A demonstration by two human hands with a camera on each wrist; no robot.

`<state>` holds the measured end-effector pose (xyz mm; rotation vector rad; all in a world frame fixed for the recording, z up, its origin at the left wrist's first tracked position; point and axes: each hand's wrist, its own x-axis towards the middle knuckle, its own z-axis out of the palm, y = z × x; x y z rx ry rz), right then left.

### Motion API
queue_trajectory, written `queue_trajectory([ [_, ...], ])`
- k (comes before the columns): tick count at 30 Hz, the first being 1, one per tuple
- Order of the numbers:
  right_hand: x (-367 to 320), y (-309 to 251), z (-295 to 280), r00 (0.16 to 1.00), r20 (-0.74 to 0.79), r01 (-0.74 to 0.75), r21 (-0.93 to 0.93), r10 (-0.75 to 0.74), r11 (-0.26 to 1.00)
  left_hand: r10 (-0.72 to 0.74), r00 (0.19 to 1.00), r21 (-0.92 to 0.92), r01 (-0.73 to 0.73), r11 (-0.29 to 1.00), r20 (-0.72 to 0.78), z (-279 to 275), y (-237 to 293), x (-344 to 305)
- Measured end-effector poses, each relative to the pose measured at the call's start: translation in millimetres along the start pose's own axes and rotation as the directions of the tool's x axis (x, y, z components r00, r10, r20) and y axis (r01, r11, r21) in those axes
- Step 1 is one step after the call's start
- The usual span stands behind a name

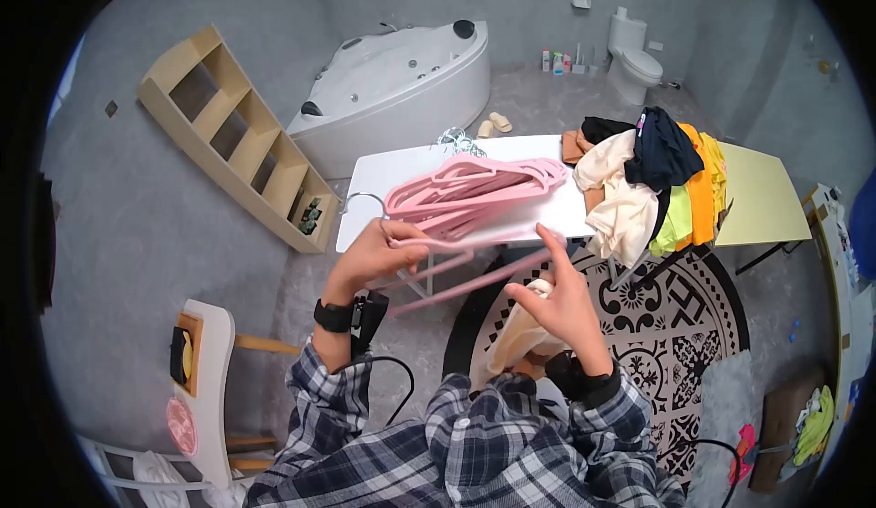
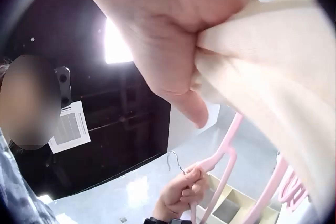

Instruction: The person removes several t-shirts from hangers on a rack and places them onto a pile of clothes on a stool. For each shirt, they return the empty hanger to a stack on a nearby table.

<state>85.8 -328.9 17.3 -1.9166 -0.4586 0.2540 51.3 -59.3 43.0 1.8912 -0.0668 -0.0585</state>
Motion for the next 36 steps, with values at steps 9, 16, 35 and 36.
queue_trajectory([
  [9, 84, 33, -39, 0.985, 0.133, 0.160, -0.460, -0.110, 0.874, -0.142, 0.957, -0.068, 0.164, 0.984, 0.254, -24, -12, 91],
  [16, 134, 55, -46, 0.993, 0.118, 0.062, -0.296, -0.028, 0.953, -0.120, 0.989, -0.028, 0.118, 0.993, -0.085, -44, -62, 115],
  [35, 158, 56, -37, 0.956, -0.132, -0.208, 0.316, 0.260, 0.926, 0.008, 0.983, 0.349, 0.058, 0.935, -0.184, -99, -219, 249],
  [36, 151, 59, -38, 0.953, -0.152, -0.197, 0.346, 0.262, 0.917, 0.016, 0.980, 0.355, 0.056, 0.933, -0.197, -97, -225, 247],
])
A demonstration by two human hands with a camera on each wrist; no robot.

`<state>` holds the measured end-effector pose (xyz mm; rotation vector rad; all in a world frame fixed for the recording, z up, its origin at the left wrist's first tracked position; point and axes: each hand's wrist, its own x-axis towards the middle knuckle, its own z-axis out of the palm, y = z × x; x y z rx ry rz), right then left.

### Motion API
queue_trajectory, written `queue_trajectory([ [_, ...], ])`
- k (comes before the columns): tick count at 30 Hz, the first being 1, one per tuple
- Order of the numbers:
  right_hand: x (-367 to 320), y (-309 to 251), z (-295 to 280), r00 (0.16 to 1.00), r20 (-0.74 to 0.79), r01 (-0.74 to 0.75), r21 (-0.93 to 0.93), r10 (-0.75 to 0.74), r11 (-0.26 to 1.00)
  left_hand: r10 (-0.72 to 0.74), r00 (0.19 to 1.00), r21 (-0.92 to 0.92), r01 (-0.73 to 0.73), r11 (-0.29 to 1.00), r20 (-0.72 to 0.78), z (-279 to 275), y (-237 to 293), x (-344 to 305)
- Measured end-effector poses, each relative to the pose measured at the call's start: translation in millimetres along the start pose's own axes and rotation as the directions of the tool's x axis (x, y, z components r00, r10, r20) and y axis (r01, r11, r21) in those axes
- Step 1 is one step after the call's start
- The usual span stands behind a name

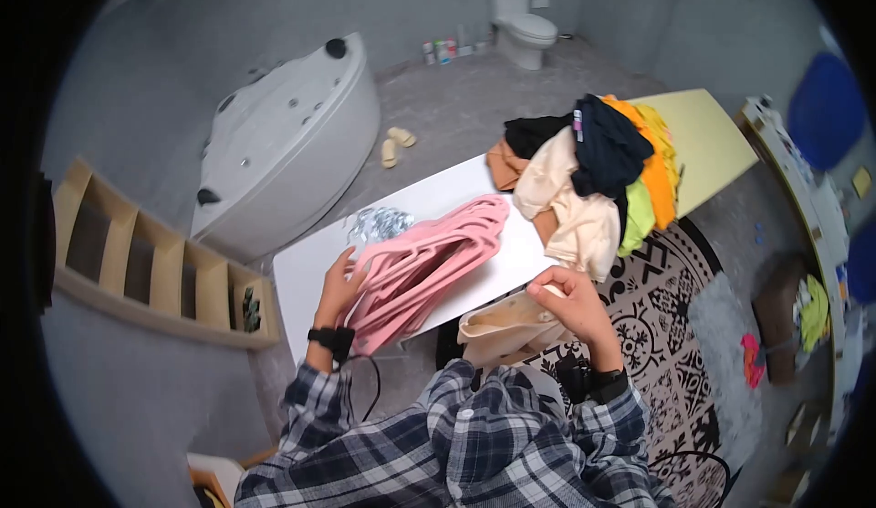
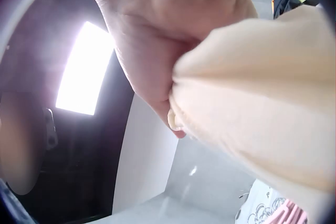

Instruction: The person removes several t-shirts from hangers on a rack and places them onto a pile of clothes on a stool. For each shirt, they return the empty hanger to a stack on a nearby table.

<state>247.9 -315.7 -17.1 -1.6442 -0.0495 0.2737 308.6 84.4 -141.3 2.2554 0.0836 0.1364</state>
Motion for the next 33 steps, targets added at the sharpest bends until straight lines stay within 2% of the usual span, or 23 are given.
queue_trajectory([
  [2, -9, 1, 0, 0.999, -0.028, -0.025, 0.131, 0.029, 0.991, 0.148, 0.989, 0.129, -0.144, 0.981, -0.018, -6, 37, -8],
  [4, -17, -4, 4, 0.999, -0.035, -0.032, 0.217, 0.041, 0.976, 0.279, 0.959, -0.044, -0.277, 0.960, 0.050, 4, 77, -11],
  [6, -22, -12, 9, 0.998, -0.054, 0.027, 0.305, -0.011, 0.952, 0.391, 0.882, -0.357, -0.287, 0.889, 0.265, 23, 129, -26],
  [7, -23, -14, 10, 0.997, -0.070, 0.063, 0.328, -0.042, 0.942, 0.392, 0.803, -0.450, -0.176, 0.876, 0.448, 37, 153, -36],
  [8, -25, -17, 9, 0.994, -0.084, 0.100, 0.348, -0.075, 0.932, 0.400, 0.686, -0.512, -0.047, 0.858, 0.608, 54, 172, -46],
  [10, -31, -25, 3, 0.983, -0.106, 0.182, 0.400, -0.152, 0.898, 0.607, 0.494, -0.633, -0.140, 0.762, 0.622, 101, 187, -65],
  [12, -38, -29, -9, 0.957, -0.163, 0.285, 0.403, -0.238, 0.870, 0.477, 0.460, -0.494, -0.092, 0.864, 0.749, 125, 206, -69],
  [13, -43, -27, -19, 0.953, -0.142, 0.301, 0.380, -0.266, 0.875, 0.402, 0.444, -0.417, -0.069, 0.906, 0.801, 134, 213, -72],
  [16, -60, -17, -53, 0.897, -0.250, 0.443, 0.485, -0.365, 0.754, 0.495, 0.532, -0.567, -0.035, 0.823, 0.687, 159, 235, -74],
  [17, -65, -6, -72, 0.882, -0.299, 0.460, 0.392, -0.363, 0.796, 0.425, 0.556, -0.581, 0.131, 0.804, 0.714, 161, 250, -73],
  [18, -70, 8, -88, 0.894, -0.260, 0.436, 0.318, -0.365, 0.842, 0.476, 0.631, -0.677, 0.109, 0.728, 0.613, 162, 270, -75],
  [20, -78, 46, -119, 0.915, -0.183, 0.389, 0.162, -0.360, 0.907, 0.414, 0.638, -0.714, 0.323, 0.621, 0.649, 180, 288, -70],
  [21, -82, 70, -131, 0.973, -0.004, 0.230, 0.021, -0.230, 0.973, 0.442, 0.673, -0.795, 0.397, 0.459, 0.592, 189, 306, -73],
  [22, -91, 58, -128, 0.994, 0.076, 0.085, -0.043, -0.081, 0.995, 0.457, 0.713, -0.847, 0.453, 0.279, 0.532, 196, 329, -77],
  [23, -94, 56, -121, 0.992, 0.047, 0.128, -0.254, -0.120, 0.959, 0.458, 0.753, -0.868, 0.488, 0.091, 0.472, 204, 347, -77],
  [26, -95, 97, -131, 0.995, -0.097, -0.002, -0.123, -0.010, 0.992, 0.498, 0.801, -0.932, 0.361, 0.038, 0.331, 225, 373, -72],
  [27, -98, 106, -144, 0.978, -0.207, 0.004, -0.136, -0.032, 0.991, 0.501, 0.818, -0.951, 0.307, 0.036, 0.283, 226, 377, -66],
  [28, -101, 114, -165, 0.948, -0.312, 0.013, -0.155, -0.061, 0.988, 0.402, 0.884, -0.969, 0.242, 0.048, 0.240, 225, 384, -64],
  [29, -105, 113, -185, 0.906, -0.413, 0.020, -0.175, -0.091, 0.984, 0.382, 0.900, -0.976, 0.173, 0.130, 0.210, 227, 380, -57],
  [30, -116, 108, -206, 0.825, -0.559, 0.025, -0.118, -0.087, 0.993, 0.362, 0.915, -0.971, 0.106, 0.213, 0.179, 232, 370, -51],
  [31, -126, 102, -227, 0.744, -0.666, 0.123, 0.073, -0.043, 0.990, 0.323, 0.911, -0.917, 0.125, 0.380, 0.258, 238, 358, -49],
  [32, -135, 96, -247, 0.684, -0.700, 0.234, -0.055, -0.204, 0.971, 0.269, 0.905, -0.832, 0.144, 0.536, 0.330, 243, 344, -50],
  [33, -141, 89, -260, 0.655, -0.753, 0.418, 0.295, -0.060, 0.859, 0.203, 0.897, -0.720, 0.162, 0.675, 0.392, 249, 335, -52],
])
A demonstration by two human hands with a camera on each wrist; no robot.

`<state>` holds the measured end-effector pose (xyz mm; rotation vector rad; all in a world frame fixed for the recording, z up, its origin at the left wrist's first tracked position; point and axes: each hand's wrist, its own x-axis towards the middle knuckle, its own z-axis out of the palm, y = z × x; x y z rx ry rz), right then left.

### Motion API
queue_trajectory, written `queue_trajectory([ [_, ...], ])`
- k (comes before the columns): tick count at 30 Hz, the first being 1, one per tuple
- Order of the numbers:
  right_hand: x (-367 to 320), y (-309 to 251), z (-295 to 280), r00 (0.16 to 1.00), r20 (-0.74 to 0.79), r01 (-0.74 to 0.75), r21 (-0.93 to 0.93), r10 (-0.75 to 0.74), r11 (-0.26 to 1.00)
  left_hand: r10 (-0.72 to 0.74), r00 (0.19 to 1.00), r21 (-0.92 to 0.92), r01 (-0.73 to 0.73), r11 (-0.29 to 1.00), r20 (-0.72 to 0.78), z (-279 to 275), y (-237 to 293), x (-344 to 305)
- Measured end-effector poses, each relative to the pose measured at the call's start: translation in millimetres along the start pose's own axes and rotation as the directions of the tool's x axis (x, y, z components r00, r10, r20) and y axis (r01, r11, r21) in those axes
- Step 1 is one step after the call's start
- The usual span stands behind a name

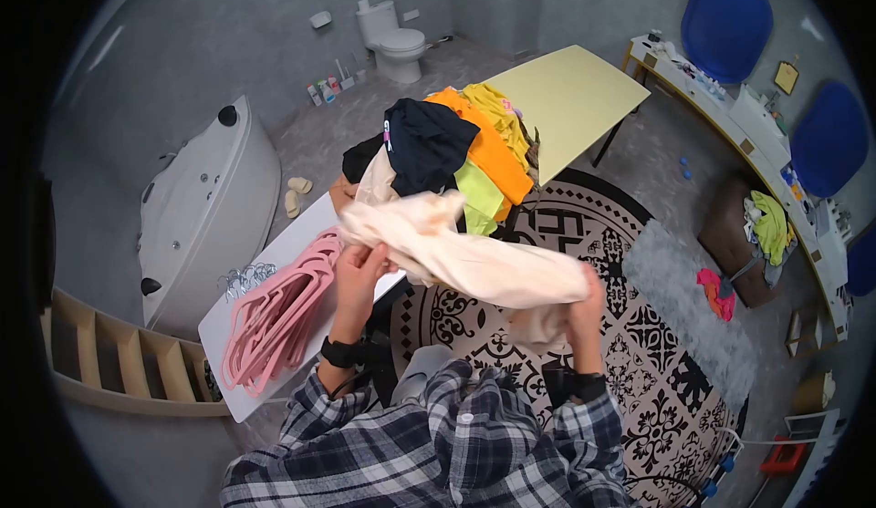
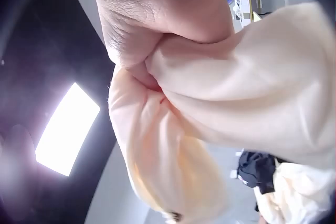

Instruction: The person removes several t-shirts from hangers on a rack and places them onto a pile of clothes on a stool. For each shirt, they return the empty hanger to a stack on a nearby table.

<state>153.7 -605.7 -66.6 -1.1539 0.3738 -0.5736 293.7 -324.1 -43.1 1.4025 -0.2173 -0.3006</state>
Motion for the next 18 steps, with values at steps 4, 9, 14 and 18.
queue_trajectory([
  [4, 16, -37, -2, 0.988, 0.129, 0.064, 0.170, -0.086, 0.983, 0.176, 0.983, 0.062, -0.173, 0.983, -0.055, 38, -11, 8],
  [9, 46, -19, 32, 0.943, 0.332, -0.125, 0.280, 0.026, 0.952, 0.046, 0.779, 0.200, -0.217, 0.955, 0.625, 117, 3, 31],
  [14, 97, -16, 54, 0.880, 0.470, 0.023, 0.100, -0.067, 0.995, 0.266, 0.850, 0.028, -0.312, 0.950, 0.454, 131, -35, 101],
  [18, 156, 7, 65, 0.774, 0.634, 0.074, -0.112, 0.014, 0.991, 0.393, 0.899, -0.024, -0.396, 0.918, 0.193, 113, -15, 187],
])
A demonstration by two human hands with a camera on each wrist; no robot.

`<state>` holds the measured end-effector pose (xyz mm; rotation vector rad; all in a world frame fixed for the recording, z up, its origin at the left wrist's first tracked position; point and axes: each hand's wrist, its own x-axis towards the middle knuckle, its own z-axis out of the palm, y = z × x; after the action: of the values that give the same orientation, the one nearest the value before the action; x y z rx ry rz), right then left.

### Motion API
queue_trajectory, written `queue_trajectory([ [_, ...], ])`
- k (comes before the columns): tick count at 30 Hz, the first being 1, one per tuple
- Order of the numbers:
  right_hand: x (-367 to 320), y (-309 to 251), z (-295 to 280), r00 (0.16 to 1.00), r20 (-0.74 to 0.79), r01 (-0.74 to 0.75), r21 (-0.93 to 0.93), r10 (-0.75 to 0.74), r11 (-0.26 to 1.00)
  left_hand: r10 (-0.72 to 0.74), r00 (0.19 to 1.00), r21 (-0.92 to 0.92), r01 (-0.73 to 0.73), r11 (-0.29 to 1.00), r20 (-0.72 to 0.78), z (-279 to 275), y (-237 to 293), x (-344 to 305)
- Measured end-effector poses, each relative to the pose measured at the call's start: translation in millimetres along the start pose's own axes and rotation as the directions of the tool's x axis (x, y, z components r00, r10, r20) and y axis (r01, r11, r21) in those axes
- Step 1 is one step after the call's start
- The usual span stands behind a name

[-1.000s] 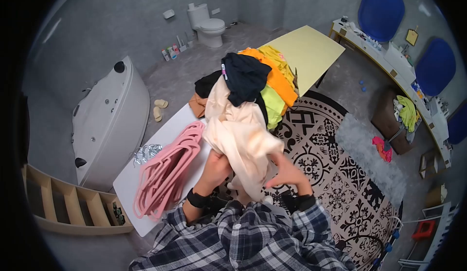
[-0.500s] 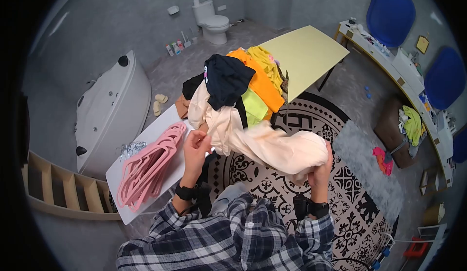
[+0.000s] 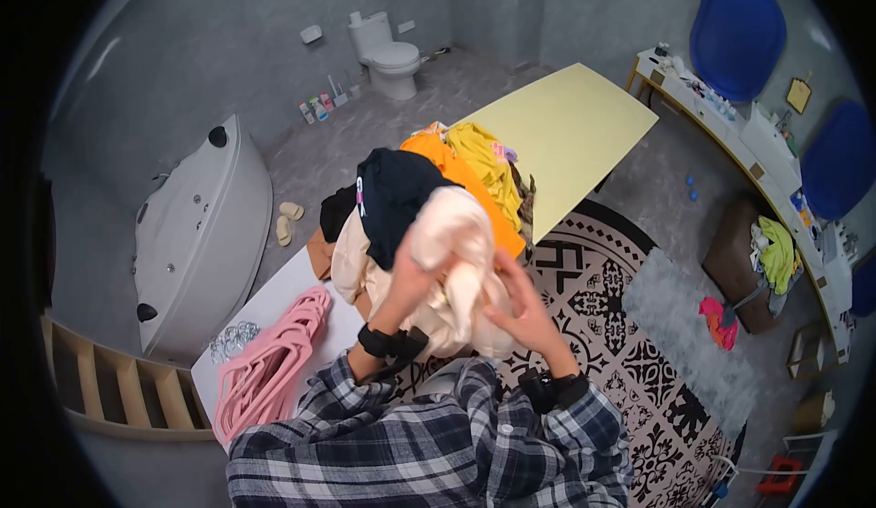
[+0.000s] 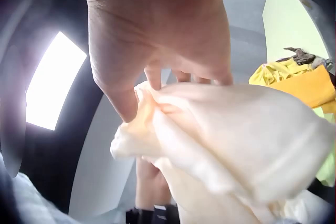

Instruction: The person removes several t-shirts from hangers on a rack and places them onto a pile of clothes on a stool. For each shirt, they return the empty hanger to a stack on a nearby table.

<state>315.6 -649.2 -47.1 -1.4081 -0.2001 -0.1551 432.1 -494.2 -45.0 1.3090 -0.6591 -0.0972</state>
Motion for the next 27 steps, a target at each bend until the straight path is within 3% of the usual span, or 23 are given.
queue_trajectory([
  [1, 16, 8, -6, 0.994, 0.092, -0.041, -0.122, 0.052, 0.992, -0.028, 0.995, -0.025, 0.026, 0.999, -0.093, -12, -8, 21],
  [2, 32, 14, -9, 0.992, 0.124, 0.015, -0.318, 0.026, 0.948, 0.022, 0.988, -0.016, -0.025, 1.000, -0.154, -25, -12, 42],
  [3, 49, 18, -9, 0.991, 0.121, -0.008, -0.391, 0.060, 0.920, -0.044, 0.970, -0.040, 0.036, 0.999, -0.241, -36, -16, 60],
  [5, 80, 73, -27, 0.984, 0.157, -0.011, -0.437, 0.089, 0.899, 0.018, 0.911, 0.135, 0.042, 0.990, -0.412, -66, -51, 93],
  [6, 84, 88, -28, 0.978, 0.140, -0.075, -0.452, 0.153, 0.889, 0.090, 0.909, 0.376, 0.078, 0.923, -0.408, -83, -75, 103],
  [7, 94, 96, -27, 0.970, 0.124, -0.129, -0.471, 0.210, 0.873, 0.167, 0.909, 0.593, 0.103, 0.799, -0.382, -89, -79, 113],
  [8, 103, 100, -30, 0.960, 0.107, -0.176, -0.491, 0.259, 0.853, 0.060, 0.957, 0.627, 0.138, 0.766, -0.284, -93, -82, 116],
  [9, 105, 101, -34, 0.950, 0.123, -0.201, -0.469, 0.288, 0.860, 0.060, 0.967, 0.751, 0.153, 0.642, -0.248, -86, -87, 108],
  [11, 101, 104, -32, 0.926, 0.151, -0.259, -0.416, 0.347, 0.872, -0.005, 0.996, 0.891, -0.074, 0.448, 0.086, -91, -111, 102],
  [12, 98, 106, -34, 0.901, 0.136, -0.330, -0.397, 0.411, 0.857, -0.207, 0.974, 0.924, -0.008, 0.382, 0.094, -91, -122, 94],
  [15, 84, 109, -53, 0.891, 0.155, -0.353, -0.354, 0.426, 0.866, -0.250, 0.951, 0.814, -0.003, 0.581, 0.183, -97, -141, 90],
  [16, 76, 115, -67, 0.841, 0.136, -0.448, -0.367, 0.523, 0.815, -0.261, 0.957, 0.840, 0.040, 0.541, 0.123, -89, -133, 91],
  [17, 64, 119, -78, 0.847, 0.143, -0.478, -0.215, 0.512, 0.851, -0.265, 0.961, 0.860, 0.072, 0.506, 0.075, -77, -116, 90],
  [19, 33, 123, -98, 0.887, 0.040, -0.453, -0.117, 0.460, 0.884, -0.311, 0.932, 0.844, 0.009, 0.536, 0.187, -58, -96, 87],
  [21, -8, 115, -121, 0.852, -0.102, -0.524, -0.160, 0.514, 0.837, -0.622, 0.705, 0.849, 0.052, 0.525, 0.341, -14, -67, 100],
  [23, -50, 125, -140, 0.775, -0.254, -0.625, -0.167, 0.579, 0.763, -0.635, 0.458, 0.629, 0.191, 0.754, 0.622, 26, -104, 103],
  [25, -100, 106, -148, 0.724, -0.418, -0.621, -0.048, 0.548, 0.783, -0.649, 0.272, 0.679, -0.027, 0.733, 0.711, 87, -126, 97],
  [26, -127, 111, -152, 0.657, -0.525, -0.672, -0.080, 0.542, 0.737, -0.627, 0.181, 0.652, -0.228, 0.723, 0.758, 121, -134, 93],
  [27, -156, 116, -155, 0.633, -0.574, -0.631, 0.006, 0.520, 0.776, -0.608, 0.089, 0.584, -0.415, 0.697, 0.789, 152, -142, 85],
])
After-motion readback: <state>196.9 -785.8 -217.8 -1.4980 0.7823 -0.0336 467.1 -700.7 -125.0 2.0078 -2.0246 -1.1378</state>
